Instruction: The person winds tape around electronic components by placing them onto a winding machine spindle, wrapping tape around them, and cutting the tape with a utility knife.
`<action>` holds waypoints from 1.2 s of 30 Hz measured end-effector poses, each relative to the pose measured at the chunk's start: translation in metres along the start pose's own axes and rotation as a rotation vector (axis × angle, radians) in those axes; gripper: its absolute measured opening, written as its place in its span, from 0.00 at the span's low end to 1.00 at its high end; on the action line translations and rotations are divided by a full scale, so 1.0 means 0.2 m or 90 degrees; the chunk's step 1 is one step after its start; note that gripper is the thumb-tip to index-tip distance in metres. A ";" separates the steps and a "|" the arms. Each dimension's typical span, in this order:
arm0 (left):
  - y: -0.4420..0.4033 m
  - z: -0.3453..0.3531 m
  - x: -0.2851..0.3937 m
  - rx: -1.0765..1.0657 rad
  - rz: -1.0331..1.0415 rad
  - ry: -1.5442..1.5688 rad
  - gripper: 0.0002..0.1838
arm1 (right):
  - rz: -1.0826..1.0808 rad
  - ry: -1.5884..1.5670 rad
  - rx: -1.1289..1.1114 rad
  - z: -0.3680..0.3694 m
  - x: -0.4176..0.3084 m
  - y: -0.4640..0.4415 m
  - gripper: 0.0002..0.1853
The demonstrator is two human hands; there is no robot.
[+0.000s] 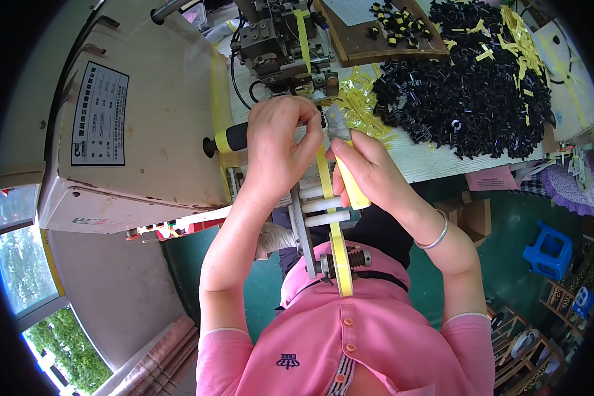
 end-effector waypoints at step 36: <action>-0.04 -0.07 -0.03 -0.243 -0.237 0.054 0.10 | 0.058 -0.135 -0.007 0.08 0.03 -0.03 0.16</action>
Point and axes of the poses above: each hand's wrist, its own y-axis away from the middle knuckle, its own z-axis out of the palm, x = y × z, the point moved 1 cm from there along -y, towards the middle knuckle, and after that the axes turned 13 degrees about -y, right-handed, at the moved point
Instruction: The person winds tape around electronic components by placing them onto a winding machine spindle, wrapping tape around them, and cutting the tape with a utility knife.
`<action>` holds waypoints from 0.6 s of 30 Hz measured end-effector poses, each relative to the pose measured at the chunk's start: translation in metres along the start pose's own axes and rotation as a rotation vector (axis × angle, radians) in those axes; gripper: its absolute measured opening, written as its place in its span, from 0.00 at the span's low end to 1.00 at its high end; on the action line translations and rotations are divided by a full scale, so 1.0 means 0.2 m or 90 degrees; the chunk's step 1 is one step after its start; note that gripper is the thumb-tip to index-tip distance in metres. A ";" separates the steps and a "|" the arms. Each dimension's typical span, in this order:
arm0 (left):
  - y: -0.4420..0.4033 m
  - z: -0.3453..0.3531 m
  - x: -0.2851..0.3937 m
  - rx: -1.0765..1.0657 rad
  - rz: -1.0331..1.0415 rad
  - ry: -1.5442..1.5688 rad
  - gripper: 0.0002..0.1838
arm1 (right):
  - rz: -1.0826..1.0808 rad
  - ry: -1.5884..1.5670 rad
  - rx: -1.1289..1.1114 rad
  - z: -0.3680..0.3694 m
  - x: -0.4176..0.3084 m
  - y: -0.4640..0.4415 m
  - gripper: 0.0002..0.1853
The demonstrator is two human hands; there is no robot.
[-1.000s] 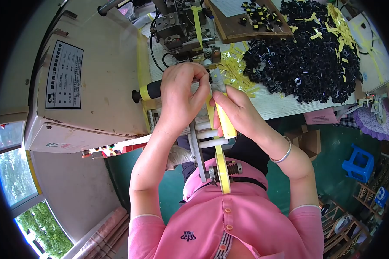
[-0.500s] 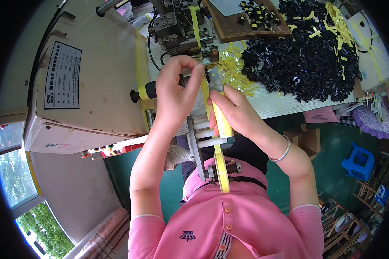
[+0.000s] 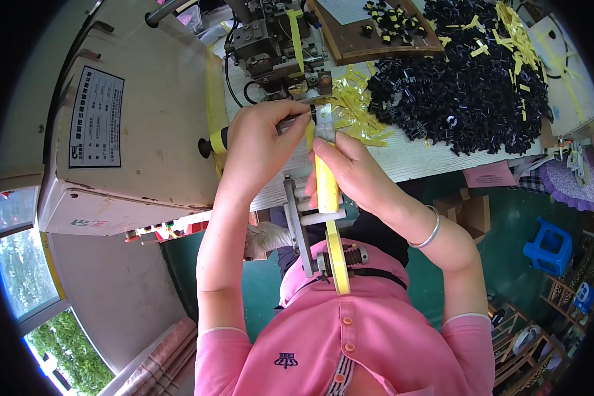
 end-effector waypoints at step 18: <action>0.01 0.01 0.01 0.095 0.106 -0.069 0.08 | -0.488 0.479 0.130 -0.13 0.09 -0.02 0.14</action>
Point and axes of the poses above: each hand's wrist, its own y-axis away from the middle knuckle, its own z-axis out of the palm, x = y × z, the point moved 1 cm from there along -y, towards the middle knuckle, and after that the axes turned 13 degrees about -y, right-handed, at the moved point
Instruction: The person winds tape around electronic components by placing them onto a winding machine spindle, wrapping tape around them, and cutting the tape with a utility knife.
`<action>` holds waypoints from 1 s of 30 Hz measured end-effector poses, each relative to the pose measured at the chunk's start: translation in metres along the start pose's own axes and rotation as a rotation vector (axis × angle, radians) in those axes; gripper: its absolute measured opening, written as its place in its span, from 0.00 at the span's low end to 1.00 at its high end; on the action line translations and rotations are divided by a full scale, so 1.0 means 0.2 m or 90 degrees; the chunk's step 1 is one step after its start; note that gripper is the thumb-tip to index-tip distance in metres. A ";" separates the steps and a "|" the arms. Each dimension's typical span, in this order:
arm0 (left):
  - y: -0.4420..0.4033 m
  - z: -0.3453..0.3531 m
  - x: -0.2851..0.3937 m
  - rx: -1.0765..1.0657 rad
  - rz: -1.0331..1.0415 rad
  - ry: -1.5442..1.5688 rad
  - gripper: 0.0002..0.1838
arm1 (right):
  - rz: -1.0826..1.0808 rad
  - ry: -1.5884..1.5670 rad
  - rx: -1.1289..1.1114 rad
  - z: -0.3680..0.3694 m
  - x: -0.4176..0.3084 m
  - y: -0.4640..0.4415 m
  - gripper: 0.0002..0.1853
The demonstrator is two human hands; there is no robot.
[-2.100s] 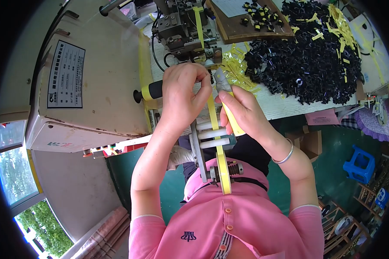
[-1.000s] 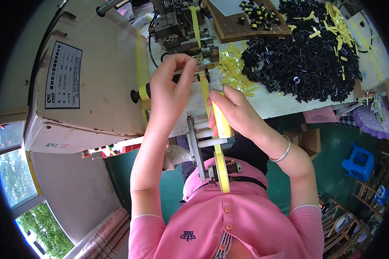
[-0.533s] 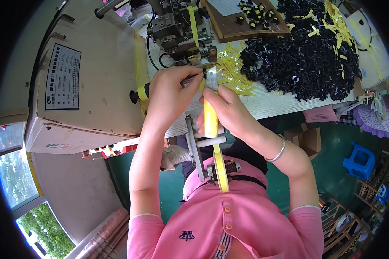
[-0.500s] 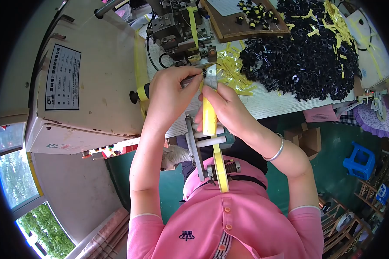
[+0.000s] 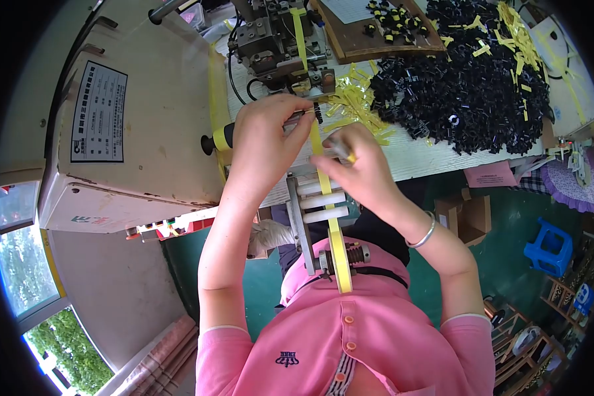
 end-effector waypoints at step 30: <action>0.04 0.04 0.00 0.154 0.124 -0.116 0.05 | 0.150 0.296 -0.052 -0.37 0.12 0.01 0.10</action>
Point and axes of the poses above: each hand's wrist, its own y-axis away from the middle knuckle, its own z-axis out of the palm, x = y × z, the point moved 1 cm from there along -y, towards the middle knuckle, and after that the axes turned 13 degrees about -y, right-handed, at the moved point
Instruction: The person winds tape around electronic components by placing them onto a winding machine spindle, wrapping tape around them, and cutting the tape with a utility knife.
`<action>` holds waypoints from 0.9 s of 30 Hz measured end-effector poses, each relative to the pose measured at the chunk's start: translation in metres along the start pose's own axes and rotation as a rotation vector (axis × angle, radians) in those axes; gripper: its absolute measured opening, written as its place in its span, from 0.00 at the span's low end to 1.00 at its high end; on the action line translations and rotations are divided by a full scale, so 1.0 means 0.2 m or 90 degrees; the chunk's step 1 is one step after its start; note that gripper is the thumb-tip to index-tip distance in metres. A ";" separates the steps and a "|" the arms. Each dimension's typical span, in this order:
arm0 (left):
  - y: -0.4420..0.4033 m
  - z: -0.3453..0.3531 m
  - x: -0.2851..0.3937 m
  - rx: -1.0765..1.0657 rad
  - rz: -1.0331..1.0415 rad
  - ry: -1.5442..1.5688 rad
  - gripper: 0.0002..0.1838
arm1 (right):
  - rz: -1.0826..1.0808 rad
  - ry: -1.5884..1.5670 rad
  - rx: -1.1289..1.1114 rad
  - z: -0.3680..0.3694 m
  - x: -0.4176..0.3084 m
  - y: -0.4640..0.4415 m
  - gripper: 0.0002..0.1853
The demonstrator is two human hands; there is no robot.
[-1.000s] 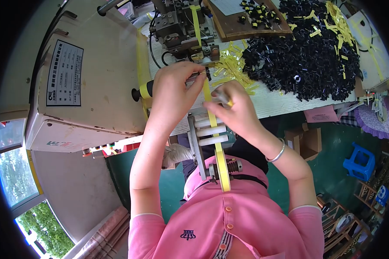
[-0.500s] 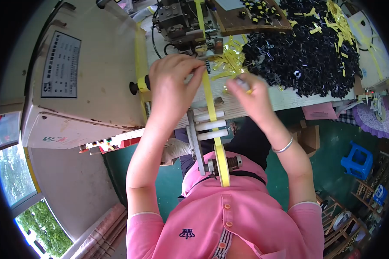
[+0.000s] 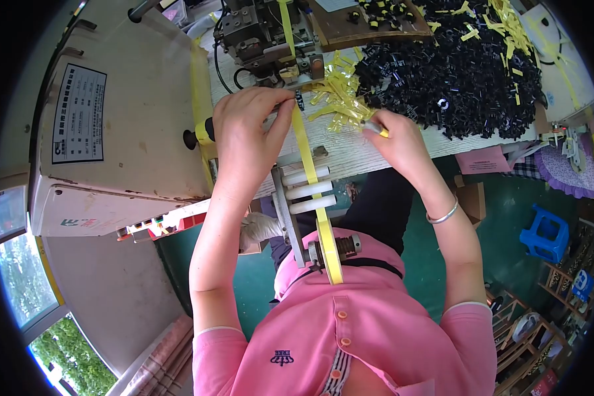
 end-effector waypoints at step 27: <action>-0.07 -0.05 0.16 -0.222 -0.407 0.631 0.08 | -0.064 -0.137 0.020 -0.06 -0.05 0.01 0.11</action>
Point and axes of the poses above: each hand's wrist, its own y-axis away from the middle knuckle, its own z-axis out of the palm, x = y × z, the point moved 1 cm from there along -y, towards the middle knuckle, and after that the axes turned 13 degrees about -y, right-handed, at the moved point
